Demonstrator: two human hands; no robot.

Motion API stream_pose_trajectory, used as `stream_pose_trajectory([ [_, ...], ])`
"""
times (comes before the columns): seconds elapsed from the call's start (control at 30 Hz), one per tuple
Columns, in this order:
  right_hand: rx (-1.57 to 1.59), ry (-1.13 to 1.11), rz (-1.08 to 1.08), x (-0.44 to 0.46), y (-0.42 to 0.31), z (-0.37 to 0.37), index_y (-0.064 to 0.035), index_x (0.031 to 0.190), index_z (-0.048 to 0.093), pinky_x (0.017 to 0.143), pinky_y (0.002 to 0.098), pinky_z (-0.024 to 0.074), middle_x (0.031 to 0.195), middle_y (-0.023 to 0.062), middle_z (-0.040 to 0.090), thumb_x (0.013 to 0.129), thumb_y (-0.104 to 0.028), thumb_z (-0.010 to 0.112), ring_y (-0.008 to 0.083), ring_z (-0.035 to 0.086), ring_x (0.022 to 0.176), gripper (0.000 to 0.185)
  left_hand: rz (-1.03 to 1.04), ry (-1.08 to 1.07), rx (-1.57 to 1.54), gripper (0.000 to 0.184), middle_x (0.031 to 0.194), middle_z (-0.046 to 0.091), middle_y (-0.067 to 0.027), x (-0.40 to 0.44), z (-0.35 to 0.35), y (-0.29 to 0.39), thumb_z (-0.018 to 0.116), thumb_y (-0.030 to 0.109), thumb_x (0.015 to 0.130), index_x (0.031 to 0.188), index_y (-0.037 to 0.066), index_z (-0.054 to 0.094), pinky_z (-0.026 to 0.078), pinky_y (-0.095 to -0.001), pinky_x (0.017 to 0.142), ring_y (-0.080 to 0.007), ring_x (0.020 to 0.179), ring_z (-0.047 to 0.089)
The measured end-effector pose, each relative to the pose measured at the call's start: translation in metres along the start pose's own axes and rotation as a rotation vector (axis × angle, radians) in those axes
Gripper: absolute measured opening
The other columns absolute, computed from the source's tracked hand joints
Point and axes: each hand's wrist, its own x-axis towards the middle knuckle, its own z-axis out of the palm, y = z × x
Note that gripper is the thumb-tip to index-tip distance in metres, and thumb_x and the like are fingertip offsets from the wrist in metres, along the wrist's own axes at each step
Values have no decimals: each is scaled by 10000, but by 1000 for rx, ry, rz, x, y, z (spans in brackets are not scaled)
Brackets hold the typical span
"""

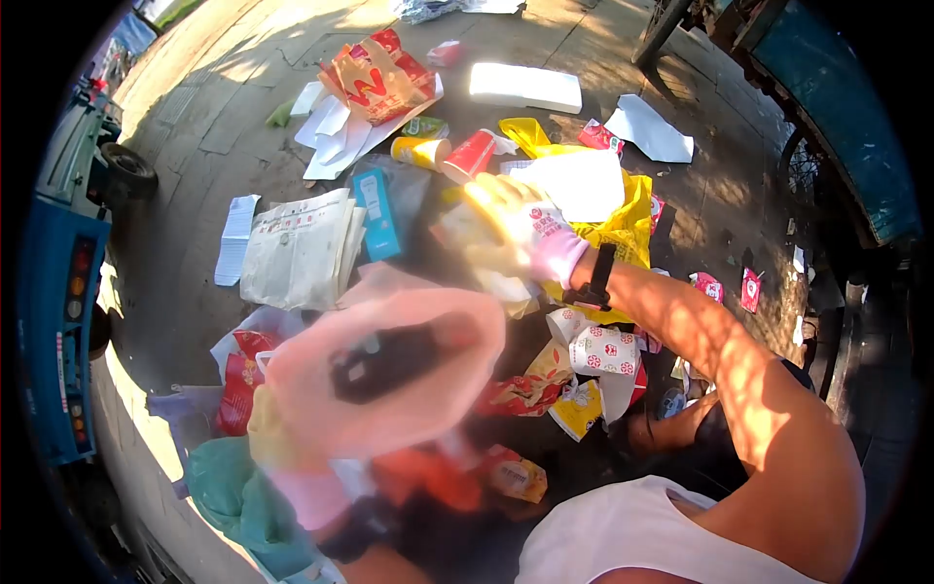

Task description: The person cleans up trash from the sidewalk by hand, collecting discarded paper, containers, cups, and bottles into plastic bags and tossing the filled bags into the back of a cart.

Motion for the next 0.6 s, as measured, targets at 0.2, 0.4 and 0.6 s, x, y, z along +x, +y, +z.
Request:
stream_pose_trajectory([
  [0.2,-26,-595,655,-112,125,52,-126,1609,329,1117,491,439,1555,241,465,725,-552,843,426,534,1350,1108,-119,-16,-150,271,982,617,-1,6,8,6,490,261,1081,1042,52,658,490,-290,808,-119,894,563],
  [0.4,-66,-451,422,-141,128,57,-78,1415,560,978,420,526,1313,205,651,885,-366,739,347,654,1134,630,-36,-55,-24,263,980,619,16,8,12,9,497,266,1085,1057,65,664,493,-280,844,-109,903,566],
  [0.6,550,-321,480,-102,178,-10,-27,1196,743,842,367,588,1113,159,765,987,-209,641,258,736,941,295,-151,-28,-122,268,1015,632,21,0,16,29,499,277,1091,1088,78,678,500,-279,861,-97,943,590],
])
